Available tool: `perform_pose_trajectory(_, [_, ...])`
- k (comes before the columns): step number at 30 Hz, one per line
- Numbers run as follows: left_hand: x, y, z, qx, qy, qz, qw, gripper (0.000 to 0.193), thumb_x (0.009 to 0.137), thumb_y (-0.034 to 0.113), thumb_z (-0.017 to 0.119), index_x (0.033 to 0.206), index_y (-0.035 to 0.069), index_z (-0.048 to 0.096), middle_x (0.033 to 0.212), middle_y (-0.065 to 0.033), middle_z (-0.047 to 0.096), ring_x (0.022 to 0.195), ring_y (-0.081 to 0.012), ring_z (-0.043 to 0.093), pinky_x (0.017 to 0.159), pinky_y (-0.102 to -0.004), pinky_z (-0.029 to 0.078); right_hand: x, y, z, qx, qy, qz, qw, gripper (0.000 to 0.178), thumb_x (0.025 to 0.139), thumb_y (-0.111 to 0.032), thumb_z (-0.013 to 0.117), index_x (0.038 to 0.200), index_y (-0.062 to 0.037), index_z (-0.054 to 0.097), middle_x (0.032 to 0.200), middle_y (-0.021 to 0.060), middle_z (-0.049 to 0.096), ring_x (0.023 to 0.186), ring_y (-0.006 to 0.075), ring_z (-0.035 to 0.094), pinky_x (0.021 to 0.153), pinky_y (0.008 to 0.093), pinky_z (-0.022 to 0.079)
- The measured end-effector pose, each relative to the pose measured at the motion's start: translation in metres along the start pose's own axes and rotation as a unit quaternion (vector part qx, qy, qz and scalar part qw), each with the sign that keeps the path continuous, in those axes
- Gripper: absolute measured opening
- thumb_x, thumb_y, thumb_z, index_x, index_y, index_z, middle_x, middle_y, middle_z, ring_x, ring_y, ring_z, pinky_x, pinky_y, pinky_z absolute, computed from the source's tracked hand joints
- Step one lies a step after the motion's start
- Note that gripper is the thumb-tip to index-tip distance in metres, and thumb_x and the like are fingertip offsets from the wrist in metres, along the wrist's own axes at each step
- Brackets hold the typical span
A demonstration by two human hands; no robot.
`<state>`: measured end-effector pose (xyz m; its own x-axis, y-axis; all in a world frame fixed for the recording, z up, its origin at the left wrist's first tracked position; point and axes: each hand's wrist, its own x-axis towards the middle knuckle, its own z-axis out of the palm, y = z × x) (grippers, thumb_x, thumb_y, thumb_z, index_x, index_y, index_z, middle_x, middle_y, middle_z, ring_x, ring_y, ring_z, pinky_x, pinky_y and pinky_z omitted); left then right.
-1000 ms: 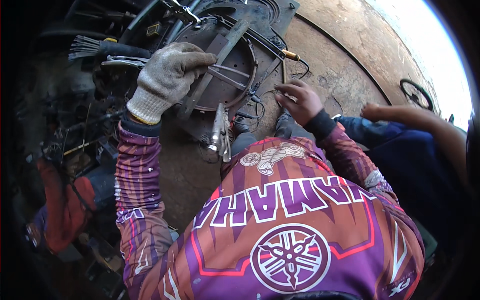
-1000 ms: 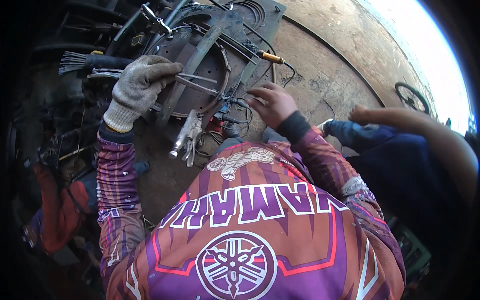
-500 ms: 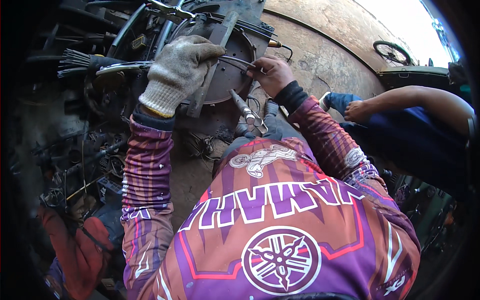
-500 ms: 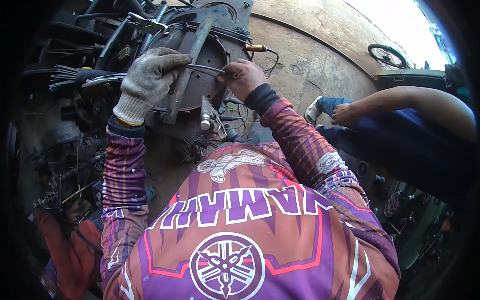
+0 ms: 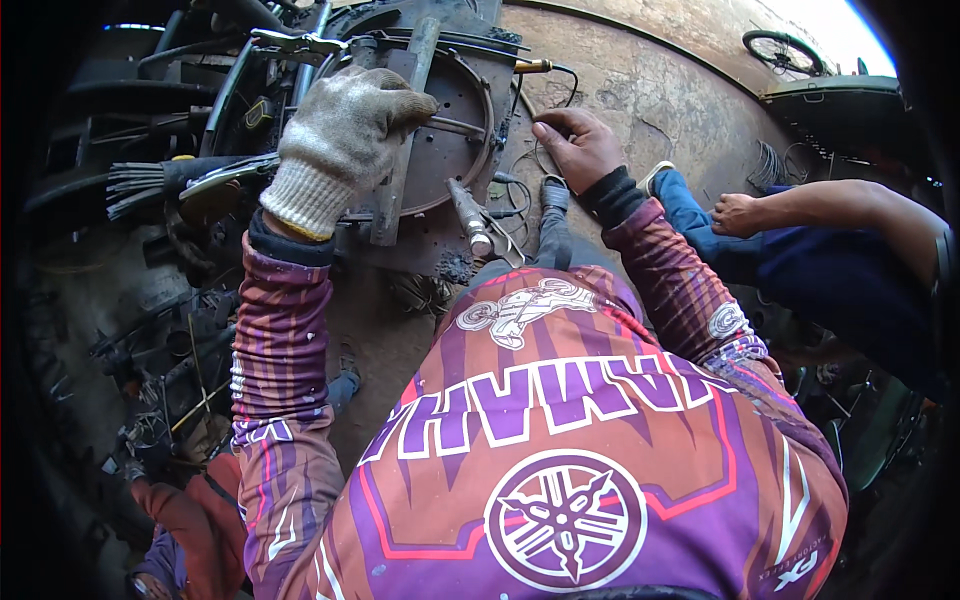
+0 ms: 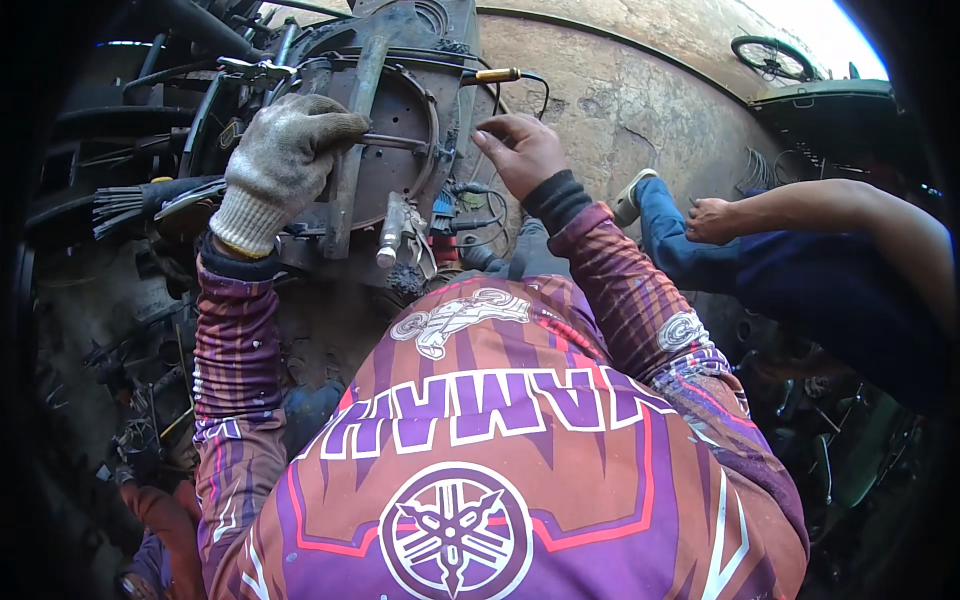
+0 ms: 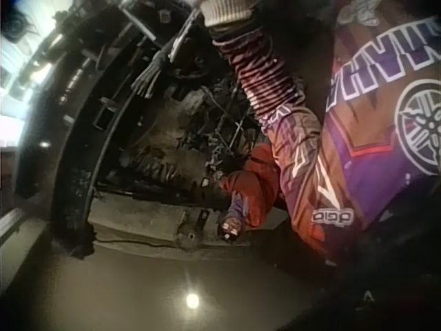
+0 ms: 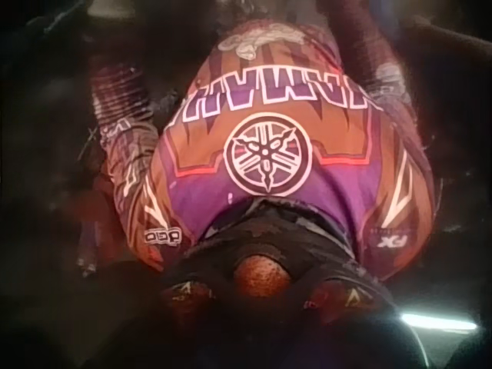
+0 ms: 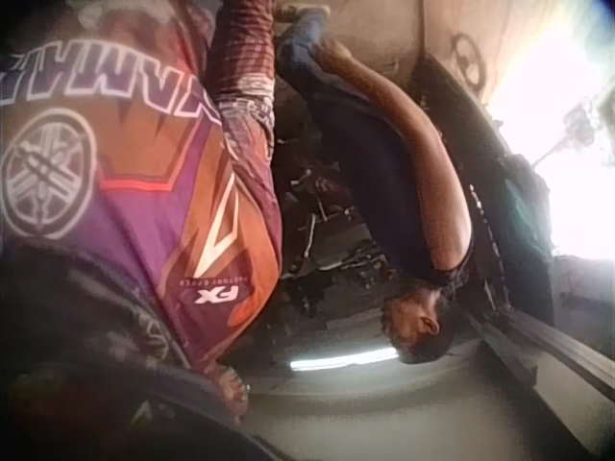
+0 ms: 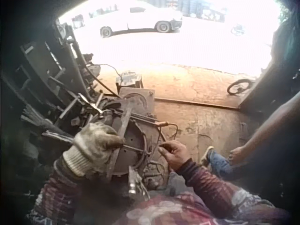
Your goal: The person welds metal components using a welding electrode, retrieves a metal rod, aligns and bends it against the metal frame, and clamps it using locking pliers before welding it in place.
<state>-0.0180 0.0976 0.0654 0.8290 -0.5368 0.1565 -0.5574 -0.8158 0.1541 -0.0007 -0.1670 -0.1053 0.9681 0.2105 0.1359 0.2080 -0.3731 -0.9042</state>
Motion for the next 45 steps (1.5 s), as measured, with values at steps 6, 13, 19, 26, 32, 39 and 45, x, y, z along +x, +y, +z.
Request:
perform_pose_trajectory(6, [0.006,0.001,0.000,-0.012,-0.021,0.001,1.000,0.021,0.080,0.005,0.068,0.100,0.010,0.075,0.098,-0.0100,0.070,0.091,-0.0304,0.066,0.080,-0.0393,0.054,0.016,-0.029,0.019,0.004,-0.030,-0.149,0.988,0.020,0.082,-0.025,0.075,0.097,-0.0110,0.075,0.088,0.0097,0.067,0.084,0.0289,0.065,0.074,0.0375,0.053])
perform_pose_trajectory(13, [0.005,0.009,0.007,0.036,-0.016,0.010,0.999,0.017,0.081,0.012,0.071,0.097,0.013,0.075,0.097,-0.0077,0.071,0.092,-0.0290,0.066,0.080,-0.0392,0.053,0.019,-0.034,0.021,-0.137,-0.051,-0.246,0.958,0.015,0.080,-0.025,0.075,0.090,-0.0145,0.077,0.089,0.0063,0.068,0.084,0.0266,0.064,0.076,0.0383,0.052])
perform_pose_trajectory(19, [-0.001,0.011,0.009,0.043,0.008,0.000,0.999,0.019,0.081,0.017,0.072,0.099,0.013,0.075,0.103,-0.0043,0.070,0.101,-0.0271,0.062,0.089,-0.0404,0.048,0.015,-0.033,0.023,-0.157,-0.021,-0.252,0.954,0.015,0.079,-0.025,0.078,0.088,-0.0130,0.076,0.082,0.0047,0.066,0.080,0.0257,0.063,0.071,0.0367,0.051])
perform_pose_trajectory(26, [-0.001,0.005,0.007,0.004,-0.015,0.020,1.000,0.019,0.082,0.018,0.071,0.100,0.011,0.074,0.103,-0.0046,0.070,0.101,-0.0271,0.061,0.090,-0.0405,0.047,0.011,-0.037,0.022,-0.174,-0.020,-0.269,0.947,0.015,0.080,-0.025,0.078,0.088,-0.0128,0.076,0.081,0.0042,0.066,0.078,0.0248,0.063,0.068,0.0366,0.051])
perform_pose_trajectory(32, [0.002,0.007,0.004,0.012,-0.023,0.038,0.999,0.020,0.082,0.016,0.070,0.100,0.009,0.074,0.101,-0.0063,0.070,0.101,-0.0276,0.062,0.090,-0.0410,0.047,0.010,-0.037,0.025,-0.170,-0.027,-0.245,0.954,0.014,0.080,-0.026,0.076,0.086,-0.0131,0.077,0.082,0.0038,0.067,0.078,0.0246,0.062,0.070,0.0366,0.050])
perform_pose_trajectory(39, [0.006,0.008,-0.001,0.002,-0.020,0.046,0.999,0.026,0.078,0.012,0.067,0.103,0.008,0.072,0.106,-0.0111,0.069,0.102,-0.0308,0.062,0.094,-0.0438,0.046,0.008,-0.033,0.022,-0.151,-0.020,-0.262,0.953,0.015,0.079,-0.023,0.078,0.088,-0.0119,0.077,0.080,0.0045,0.067,0.076,0.0249,0.062,0.068,0.0366,0.050])
perform_pose_trajectory(45, [0.006,0.005,-0.005,0.021,-0.020,0.066,0.997,0.025,0.080,0.016,0.071,0.104,0.009,0.072,0.105,-0.0096,0.069,0.103,-0.0303,0.062,0.093,-0.0431,0.047,0.010,-0.033,0.021,-0.160,-0.016,-0.256,0.953,0.016,0.079,-0.024,0.078,0.088,-0.0109,0.077,0.079,0.0046,0.067,0.076,0.0248,0.062,0.068,0.0361,0.050])
